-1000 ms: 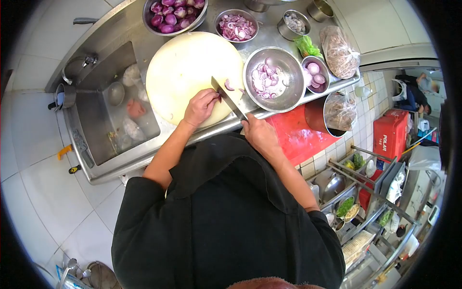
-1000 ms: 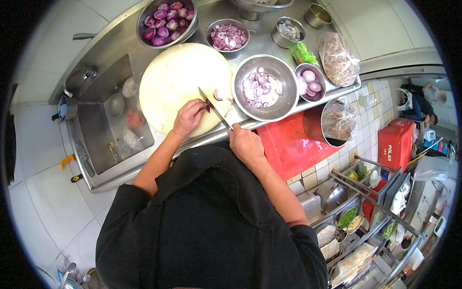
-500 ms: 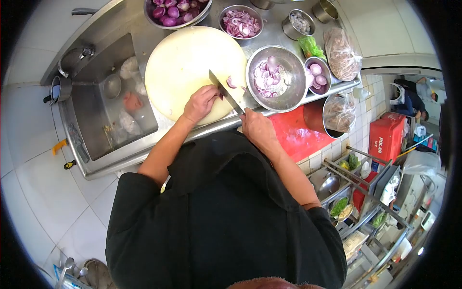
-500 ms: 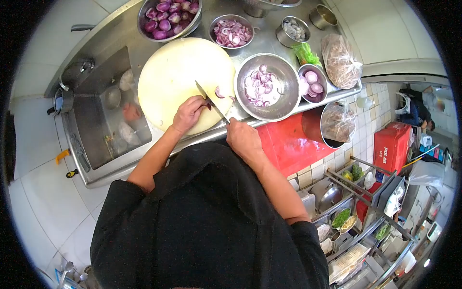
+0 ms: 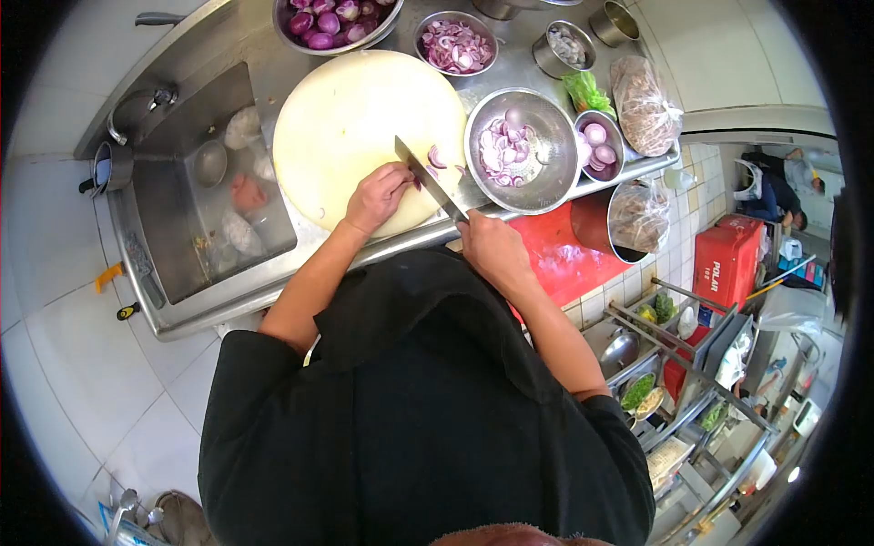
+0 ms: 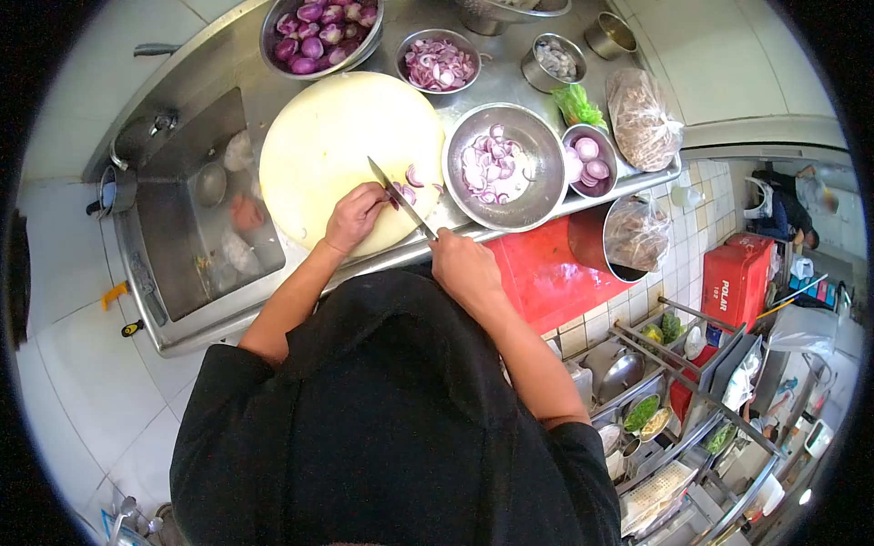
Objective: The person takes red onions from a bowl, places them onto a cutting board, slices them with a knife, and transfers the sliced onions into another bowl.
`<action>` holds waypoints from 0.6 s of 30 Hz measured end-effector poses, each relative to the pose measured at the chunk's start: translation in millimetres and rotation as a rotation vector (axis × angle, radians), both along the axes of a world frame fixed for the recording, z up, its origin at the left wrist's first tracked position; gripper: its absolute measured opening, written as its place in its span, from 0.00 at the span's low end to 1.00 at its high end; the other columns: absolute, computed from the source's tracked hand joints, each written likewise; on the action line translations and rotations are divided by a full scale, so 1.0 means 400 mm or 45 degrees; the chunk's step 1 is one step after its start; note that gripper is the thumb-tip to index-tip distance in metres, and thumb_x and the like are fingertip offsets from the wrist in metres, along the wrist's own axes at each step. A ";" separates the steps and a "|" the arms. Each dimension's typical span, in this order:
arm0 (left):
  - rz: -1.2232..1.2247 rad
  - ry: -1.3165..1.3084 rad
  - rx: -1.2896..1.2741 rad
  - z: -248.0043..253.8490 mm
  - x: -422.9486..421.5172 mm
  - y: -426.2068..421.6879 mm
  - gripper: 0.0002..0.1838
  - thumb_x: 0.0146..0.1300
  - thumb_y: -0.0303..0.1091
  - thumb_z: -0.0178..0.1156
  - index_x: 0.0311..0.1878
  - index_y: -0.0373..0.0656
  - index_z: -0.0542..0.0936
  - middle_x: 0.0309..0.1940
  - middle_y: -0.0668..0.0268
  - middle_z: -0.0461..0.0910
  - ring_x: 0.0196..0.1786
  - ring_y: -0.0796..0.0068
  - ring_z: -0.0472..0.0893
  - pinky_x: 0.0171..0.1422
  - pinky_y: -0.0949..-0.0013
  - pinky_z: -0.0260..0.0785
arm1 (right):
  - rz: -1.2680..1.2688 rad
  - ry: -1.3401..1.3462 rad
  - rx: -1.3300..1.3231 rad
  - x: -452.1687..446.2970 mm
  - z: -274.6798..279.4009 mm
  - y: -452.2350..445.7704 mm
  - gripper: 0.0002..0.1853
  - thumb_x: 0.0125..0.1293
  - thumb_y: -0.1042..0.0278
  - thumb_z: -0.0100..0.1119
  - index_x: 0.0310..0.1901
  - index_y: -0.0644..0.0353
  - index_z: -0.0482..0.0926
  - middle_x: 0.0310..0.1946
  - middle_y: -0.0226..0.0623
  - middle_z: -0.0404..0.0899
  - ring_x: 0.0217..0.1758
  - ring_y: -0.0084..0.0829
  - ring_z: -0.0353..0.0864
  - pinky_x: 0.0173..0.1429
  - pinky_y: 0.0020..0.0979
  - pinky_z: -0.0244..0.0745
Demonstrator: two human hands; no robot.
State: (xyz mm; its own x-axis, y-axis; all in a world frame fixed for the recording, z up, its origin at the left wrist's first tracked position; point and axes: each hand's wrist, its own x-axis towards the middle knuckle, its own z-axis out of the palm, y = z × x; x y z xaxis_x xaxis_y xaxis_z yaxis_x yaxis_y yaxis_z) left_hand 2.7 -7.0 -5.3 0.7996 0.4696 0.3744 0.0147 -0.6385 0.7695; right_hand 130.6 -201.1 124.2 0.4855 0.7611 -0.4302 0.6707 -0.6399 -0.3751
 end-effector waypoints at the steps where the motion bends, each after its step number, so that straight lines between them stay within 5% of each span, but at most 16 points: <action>1: 0.006 -0.008 0.011 -0.001 -0.001 -0.001 0.06 0.62 0.21 0.67 0.42 0.36 0.84 0.43 0.57 0.84 0.44 0.56 0.86 0.51 0.62 0.80 | -0.004 0.007 0.006 -0.004 0.011 -0.011 0.13 0.76 0.62 0.54 0.46 0.66 0.79 0.32 0.59 0.86 0.40 0.60 0.88 0.47 0.56 0.82; 8: 0.020 0.000 0.049 -0.011 -0.004 -0.002 0.05 0.62 0.24 0.68 0.41 0.38 0.85 0.43 0.60 0.85 0.44 0.57 0.86 0.50 0.62 0.80 | 0.063 -0.068 0.037 -0.028 -0.081 -0.014 0.12 0.76 0.62 0.53 0.43 0.64 0.79 0.30 0.56 0.86 0.37 0.56 0.89 0.45 0.55 0.83; 13: 0.049 0.011 0.052 -0.001 -0.002 -0.003 0.05 0.62 0.23 0.68 0.41 0.38 0.86 0.43 0.58 0.85 0.46 0.56 0.86 0.52 0.61 0.80 | 0.089 -0.172 0.042 -0.013 -0.003 0.005 0.12 0.75 0.61 0.54 0.41 0.62 0.78 0.28 0.54 0.86 0.34 0.54 0.89 0.42 0.54 0.83; 18: 0.305 -0.085 -0.024 0.043 -0.054 -0.020 0.06 0.62 0.23 0.68 0.42 0.38 0.87 0.44 0.59 0.86 0.48 0.56 0.85 0.54 0.61 0.78 | 0.057 -0.253 0.221 0.005 0.019 -0.048 0.13 0.68 0.58 0.66 0.43 0.59 0.79 0.29 0.51 0.85 0.34 0.53 0.88 0.41 0.52 0.80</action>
